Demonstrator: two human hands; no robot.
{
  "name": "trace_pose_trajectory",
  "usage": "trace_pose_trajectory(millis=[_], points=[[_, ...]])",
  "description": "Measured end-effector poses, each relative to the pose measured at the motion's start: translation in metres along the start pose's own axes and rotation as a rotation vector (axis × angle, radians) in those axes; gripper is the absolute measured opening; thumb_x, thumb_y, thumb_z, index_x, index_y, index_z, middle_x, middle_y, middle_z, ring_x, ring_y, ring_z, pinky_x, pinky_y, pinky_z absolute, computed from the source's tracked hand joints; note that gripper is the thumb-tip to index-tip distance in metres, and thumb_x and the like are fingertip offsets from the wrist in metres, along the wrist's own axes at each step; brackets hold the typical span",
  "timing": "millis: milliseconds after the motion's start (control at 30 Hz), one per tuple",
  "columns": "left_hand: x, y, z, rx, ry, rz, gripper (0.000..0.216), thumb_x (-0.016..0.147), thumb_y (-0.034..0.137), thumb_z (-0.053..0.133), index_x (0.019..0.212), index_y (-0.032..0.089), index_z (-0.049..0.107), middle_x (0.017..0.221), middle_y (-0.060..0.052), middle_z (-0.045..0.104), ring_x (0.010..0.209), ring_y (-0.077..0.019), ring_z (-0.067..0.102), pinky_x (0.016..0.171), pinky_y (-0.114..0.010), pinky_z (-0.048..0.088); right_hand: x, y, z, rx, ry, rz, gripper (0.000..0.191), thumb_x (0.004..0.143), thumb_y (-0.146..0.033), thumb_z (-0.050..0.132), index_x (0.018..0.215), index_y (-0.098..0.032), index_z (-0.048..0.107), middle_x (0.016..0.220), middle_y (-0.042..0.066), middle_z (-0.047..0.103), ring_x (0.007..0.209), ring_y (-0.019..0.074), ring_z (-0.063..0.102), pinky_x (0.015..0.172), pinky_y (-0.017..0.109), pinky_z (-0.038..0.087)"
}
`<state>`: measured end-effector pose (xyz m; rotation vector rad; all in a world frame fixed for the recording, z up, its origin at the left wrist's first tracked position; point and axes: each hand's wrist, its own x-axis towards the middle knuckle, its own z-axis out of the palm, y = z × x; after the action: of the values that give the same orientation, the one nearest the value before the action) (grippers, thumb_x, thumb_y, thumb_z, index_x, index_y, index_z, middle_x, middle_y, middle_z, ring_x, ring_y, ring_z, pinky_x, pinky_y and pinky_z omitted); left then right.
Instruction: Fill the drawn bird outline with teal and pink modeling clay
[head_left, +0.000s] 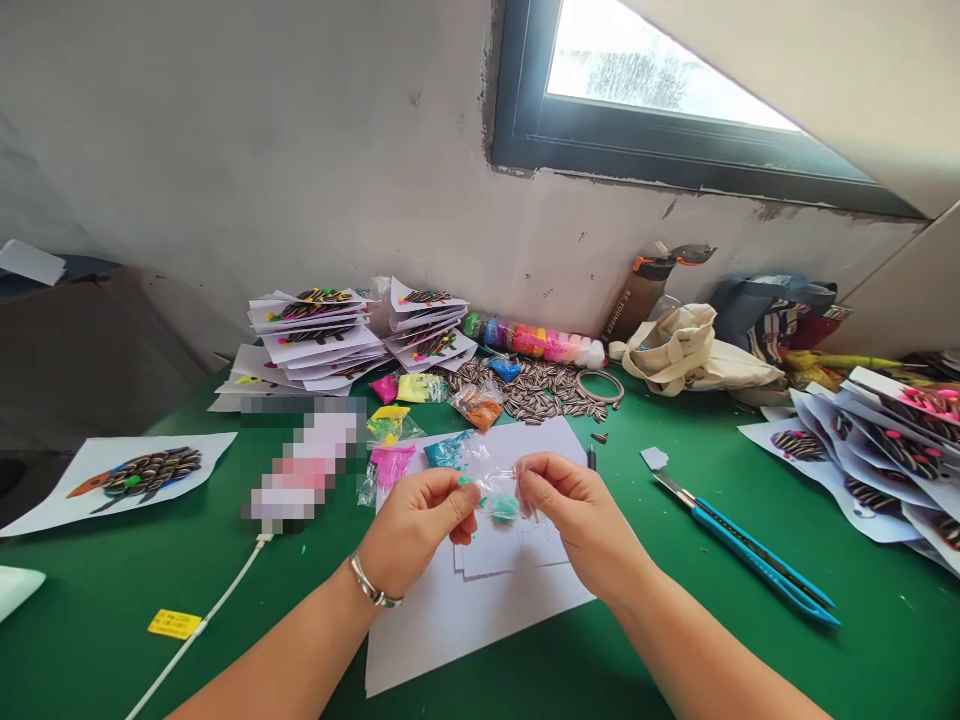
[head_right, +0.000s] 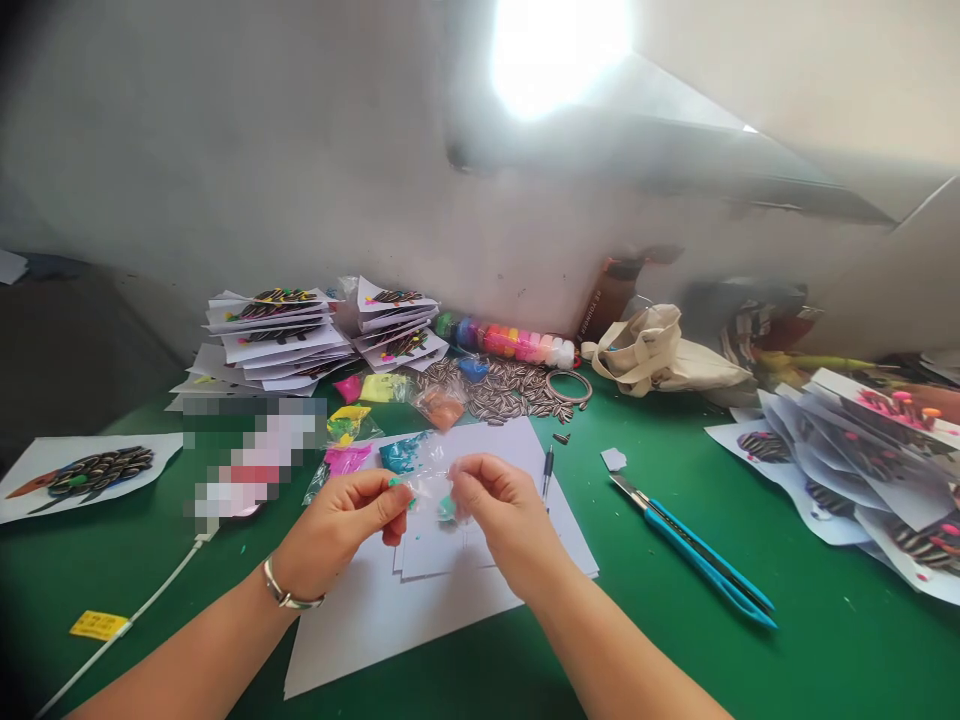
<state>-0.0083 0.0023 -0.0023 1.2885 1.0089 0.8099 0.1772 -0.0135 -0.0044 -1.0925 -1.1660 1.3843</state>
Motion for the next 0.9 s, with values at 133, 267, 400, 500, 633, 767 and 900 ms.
trace_pose_trajectory(millis=[133, 267, 400, 500, 633, 767, 900], points=[[-0.005, 0.005, 0.002, -0.055, -0.075, -0.039, 0.024, 0.076, 0.038, 0.064, 0.072, 0.015, 0.064, 0.063, -0.002, 0.061, 0.059, -0.0142, 0.057, 0.06, -0.026, 0.048, 0.004, 0.008, -0.004, 0.014, 0.059, 0.011, 0.019, 0.084, -0.035, 0.059, 0.089, -0.018, 0.065, 0.071, -0.001, 0.055, 0.065, 0.0121, 0.046, 0.064, 0.027, 0.036], [-0.006, 0.003, 0.003, -0.054, -0.141, -0.039, 0.028, 0.075, 0.042, 0.064, 0.076, 0.015, 0.063, 0.066, -0.003, 0.063, 0.065, -0.016, 0.059, 0.062, -0.027, 0.047, 0.005, 0.01, -0.007, -0.055, 0.082, -0.01, 0.019, 0.086, -0.035, 0.056, 0.09, -0.019, 0.065, 0.069, -0.001, 0.054, 0.064, 0.012, 0.047, 0.063, 0.027, 0.036], [-0.002, 0.0, 0.003, 0.029, -0.064, -0.062, 0.039, 0.076, 0.053, 0.06, 0.067, 0.014, 0.061, 0.057, -0.001, 0.058, 0.054, -0.0127, 0.053, 0.053, -0.025, 0.044, 0.003, 0.006, -0.007, -0.205, 0.023, -0.024, 0.02, 0.084, -0.036, 0.058, 0.089, -0.019, 0.067, 0.072, 0.0, 0.056, 0.066, 0.0126, 0.047, 0.063, 0.027, 0.039], [-0.001, 0.0, 0.005, 0.044, -0.019, -0.112, 0.038, 0.074, 0.051, 0.064, 0.065, 0.014, 0.061, 0.054, 0.0, 0.056, 0.049, -0.0118, 0.052, 0.049, -0.024, 0.042, 0.002, 0.007, -0.006, -0.131, 0.068, -0.008, 0.022, 0.082, -0.038, 0.062, 0.094, -0.02, 0.066, 0.072, -0.001, 0.056, 0.065, 0.012, 0.048, 0.063, 0.026, 0.04], [-0.002, 0.0, 0.007, -0.089, 0.017, -0.075, 0.035, 0.073, 0.048, 0.067, 0.068, 0.014, 0.062, 0.059, -0.001, 0.061, 0.053, -0.0125, 0.057, 0.054, -0.024, 0.046, 0.004, 0.009, -0.003, 0.194, 0.161, 0.08, 0.032, 0.081, -0.047, 0.062, 0.101, -0.023, 0.06, 0.076, -0.002, 0.055, 0.064, 0.0112, 0.05, 0.063, 0.027, 0.043], [-0.002, -0.002, 0.006, -0.222, 0.126, -0.063, 0.034, 0.073, 0.047, 0.069, 0.077, 0.014, 0.063, 0.066, -0.002, 0.065, 0.06, -0.0141, 0.061, 0.06, -0.026, 0.049, -0.001, 0.012, 0.008, 0.156, -0.031, 0.191, 0.032, 0.08, -0.05, 0.061, 0.089, -0.019, 0.062, 0.08, 0.002, 0.058, 0.066, 0.0133, 0.052, 0.059, 0.027, 0.043], [-0.003, -0.001, 0.007, -0.108, 0.077, -0.032, 0.037, 0.076, 0.05, 0.065, 0.069, 0.014, 0.06, 0.06, -0.002, 0.062, 0.055, -0.0127, 0.058, 0.055, -0.024, 0.047, -0.007, 0.015, 0.018, -0.028, -0.153, 0.14, 0.031, 0.086, -0.043, 0.056, 0.08, -0.015, 0.068, 0.069, 0.003, 0.06, 0.065, 0.0125, 0.052, 0.064, 0.026, 0.042]])
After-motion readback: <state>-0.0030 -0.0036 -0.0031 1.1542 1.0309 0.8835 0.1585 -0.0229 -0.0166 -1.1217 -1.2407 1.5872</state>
